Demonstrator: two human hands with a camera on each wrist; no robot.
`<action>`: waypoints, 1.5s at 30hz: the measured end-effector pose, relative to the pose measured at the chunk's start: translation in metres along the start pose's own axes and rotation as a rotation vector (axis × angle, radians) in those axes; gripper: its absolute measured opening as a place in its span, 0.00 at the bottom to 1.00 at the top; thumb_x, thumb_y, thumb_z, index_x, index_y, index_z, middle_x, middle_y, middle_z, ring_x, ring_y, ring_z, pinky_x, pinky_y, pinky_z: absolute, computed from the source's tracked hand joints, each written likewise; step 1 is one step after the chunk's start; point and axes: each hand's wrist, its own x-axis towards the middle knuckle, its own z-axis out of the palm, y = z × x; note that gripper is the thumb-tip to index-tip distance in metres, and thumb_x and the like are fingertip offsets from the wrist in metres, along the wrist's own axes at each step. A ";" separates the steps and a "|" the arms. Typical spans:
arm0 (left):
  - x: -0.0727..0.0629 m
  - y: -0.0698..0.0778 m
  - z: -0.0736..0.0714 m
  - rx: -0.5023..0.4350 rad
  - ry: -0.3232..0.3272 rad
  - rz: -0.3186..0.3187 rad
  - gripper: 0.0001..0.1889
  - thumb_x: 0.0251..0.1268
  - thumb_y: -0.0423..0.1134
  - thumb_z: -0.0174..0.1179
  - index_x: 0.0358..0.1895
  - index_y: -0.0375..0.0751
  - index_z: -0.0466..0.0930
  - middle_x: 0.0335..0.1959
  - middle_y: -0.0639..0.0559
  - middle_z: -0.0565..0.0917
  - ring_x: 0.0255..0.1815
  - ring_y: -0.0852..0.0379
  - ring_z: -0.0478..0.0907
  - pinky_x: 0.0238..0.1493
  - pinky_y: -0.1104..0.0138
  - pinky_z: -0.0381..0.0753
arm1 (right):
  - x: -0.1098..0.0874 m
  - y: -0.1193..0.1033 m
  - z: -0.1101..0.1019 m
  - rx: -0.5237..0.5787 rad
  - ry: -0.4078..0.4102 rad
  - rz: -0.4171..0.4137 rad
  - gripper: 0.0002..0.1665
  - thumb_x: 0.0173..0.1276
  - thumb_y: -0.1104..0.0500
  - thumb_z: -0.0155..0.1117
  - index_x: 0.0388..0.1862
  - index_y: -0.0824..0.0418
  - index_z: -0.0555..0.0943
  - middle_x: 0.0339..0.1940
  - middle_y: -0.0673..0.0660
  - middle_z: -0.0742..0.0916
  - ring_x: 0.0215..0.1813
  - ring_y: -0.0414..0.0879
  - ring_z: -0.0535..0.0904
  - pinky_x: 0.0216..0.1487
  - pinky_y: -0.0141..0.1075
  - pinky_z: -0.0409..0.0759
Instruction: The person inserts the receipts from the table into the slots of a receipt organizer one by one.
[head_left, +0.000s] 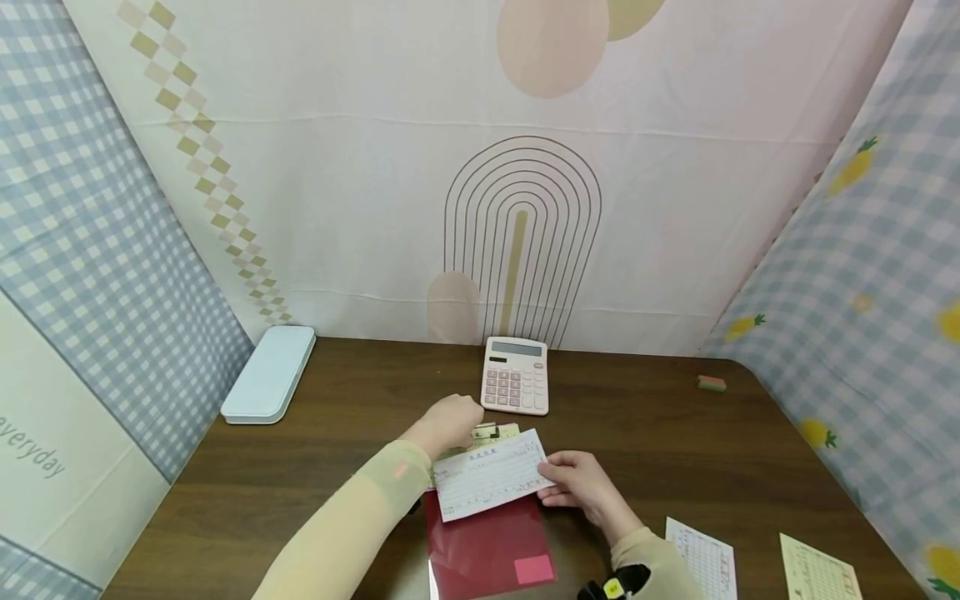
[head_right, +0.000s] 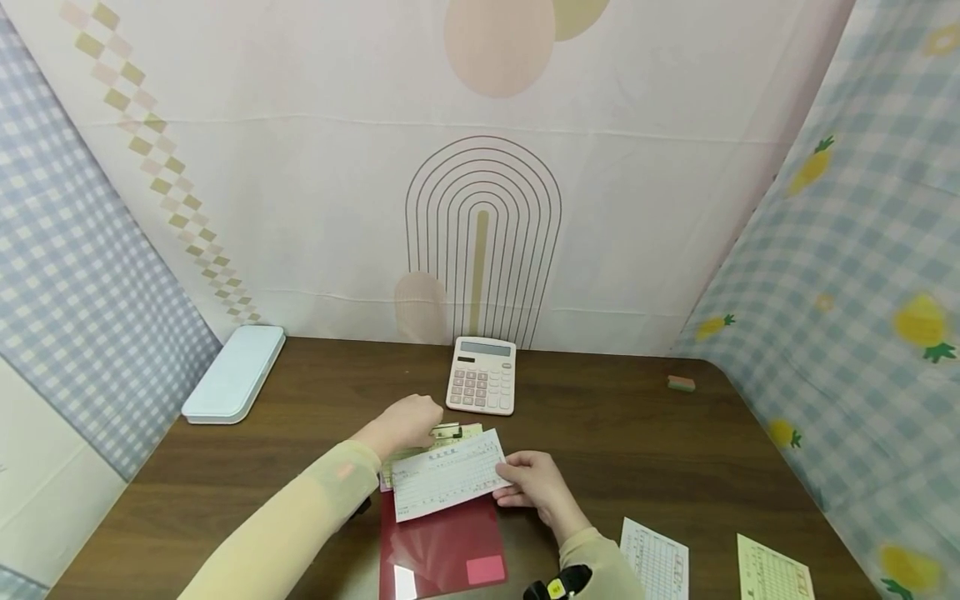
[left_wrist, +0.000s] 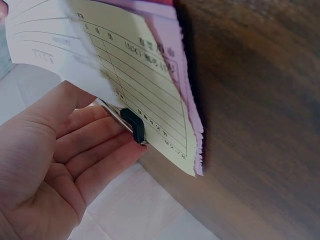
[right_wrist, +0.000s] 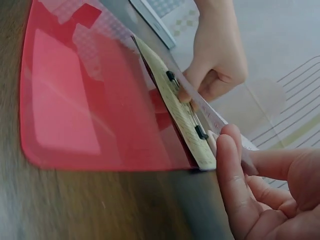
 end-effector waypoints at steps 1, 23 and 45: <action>0.000 0.000 0.000 0.000 -0.004 0.001 0.07 0.54 0.38 0.67 0.23 0.46 0.78 0.17 0.58 0.76 0.19 0.62 0.67 0.30 0.67 0.76 | 0.001 0.000 0.002 0.005 0.001 0.000 0.16 0.67 0.65 0.58 0.46 0.78 0.72 0.25 0.56 0.83 0.24 0.42 0.83 0.29 0.35 0.83; 0.000 0.002 -0.002 0.019 0.009 -0.009 0.07 0.52 0.40 0.68 0.24 0.46 0.79 0.21 0.56 0.79 0.22 0.61 0.73 0.32 0.66 0.78 | 0.020 0.006 0.026 0.032 0.082 0.070 0.12 0.68 0.64 0.57 0.40 0.75 0.74 0.23 0.61 0.83 0.21 0.44 0.83 0.26 0.35 0.83; 0.001 -0.001 -0.007 -0.027 -0.020 0.002 0.11 0.55 0.39 0.66 0.20 0.46 0.74 0.18 0.56 0.74 0.21 0.60 0.68 0.29 0.66 0.74 | 0.022 0.002 0.033 -0.048 0.171 0.060 0.11 0.67 0.61 0.59 0.35 0.71 0.75 0.14 0.55 0.80 0.15 0.41 0.78 0.18 0.32 0.79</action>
